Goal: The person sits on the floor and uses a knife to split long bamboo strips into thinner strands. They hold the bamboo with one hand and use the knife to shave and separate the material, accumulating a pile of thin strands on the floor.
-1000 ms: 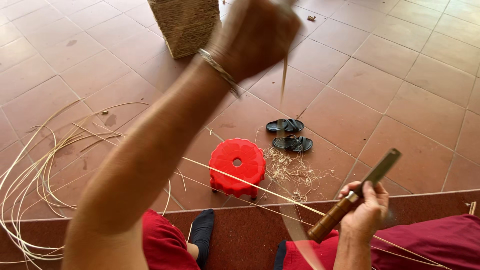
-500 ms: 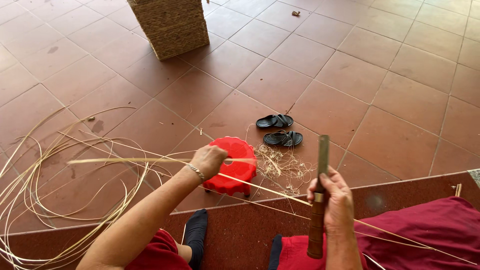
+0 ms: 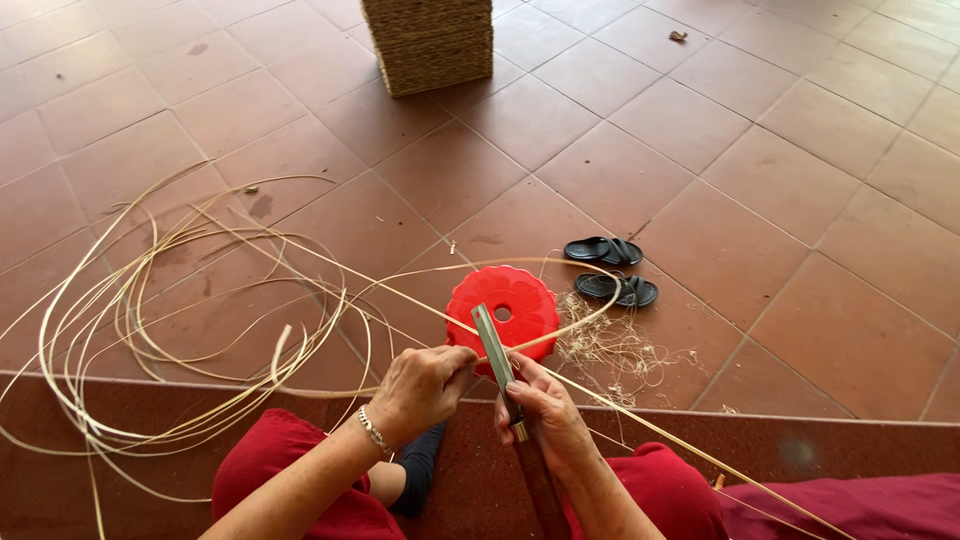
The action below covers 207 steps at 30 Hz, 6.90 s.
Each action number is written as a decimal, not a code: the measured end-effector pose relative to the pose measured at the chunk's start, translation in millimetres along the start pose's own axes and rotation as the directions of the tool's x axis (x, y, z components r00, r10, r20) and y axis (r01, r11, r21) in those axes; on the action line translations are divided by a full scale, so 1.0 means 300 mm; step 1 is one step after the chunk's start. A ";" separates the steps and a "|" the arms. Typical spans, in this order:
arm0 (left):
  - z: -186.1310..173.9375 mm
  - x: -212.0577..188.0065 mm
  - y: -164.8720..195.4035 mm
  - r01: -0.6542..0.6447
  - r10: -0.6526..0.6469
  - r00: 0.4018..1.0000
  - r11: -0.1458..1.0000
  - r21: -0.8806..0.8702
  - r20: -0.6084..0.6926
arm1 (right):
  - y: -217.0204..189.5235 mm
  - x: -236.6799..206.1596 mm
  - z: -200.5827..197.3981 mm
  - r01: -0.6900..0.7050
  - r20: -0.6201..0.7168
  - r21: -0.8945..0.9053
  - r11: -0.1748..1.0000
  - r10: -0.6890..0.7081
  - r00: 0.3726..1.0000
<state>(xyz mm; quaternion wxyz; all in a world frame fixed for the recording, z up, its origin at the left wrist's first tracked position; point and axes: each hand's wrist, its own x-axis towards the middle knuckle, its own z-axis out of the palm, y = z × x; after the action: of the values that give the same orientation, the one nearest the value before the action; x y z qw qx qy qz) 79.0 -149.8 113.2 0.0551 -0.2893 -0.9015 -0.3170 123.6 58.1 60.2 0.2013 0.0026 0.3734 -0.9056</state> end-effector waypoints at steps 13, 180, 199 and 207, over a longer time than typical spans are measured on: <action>-0.302 -0.435 -0.075 0.169 -0.180 0.957 0.983 -0.067 -0.229 | 0.168 0.108 0.213 0.056 0.085 -0.026 0.998 -0.054 0.995; -0.195 -0.776 -0.110 0.357 -0.332 0.931 0.733 -0.579 0.154 | 0.432 -0.066 0.246 -0.149 0.068 -0.113 0.982 0.157 0.985; -0.320 -1.108 -0.193 0.617 -0.556 0.781 0.616 -0.489 0.285 | 0.375 0.000 0.222 0.007 0.097 -0.045 0.999 -0.003 0.995; -0.306 -1.221 -0.322 0.746 -0.740 0.591 0.349 -0.568 0.322 | 0.234 -0.046 0.309 0.205 0.028 -0.270 0.941 -0.205 0.978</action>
<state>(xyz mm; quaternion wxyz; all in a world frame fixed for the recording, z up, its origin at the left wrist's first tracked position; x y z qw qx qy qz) 320.2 -444.6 30.3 -0.2027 0.1497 -0.7611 -0.5977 175.4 -44.6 81.8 0.1045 -0.0637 0.4920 -0.8619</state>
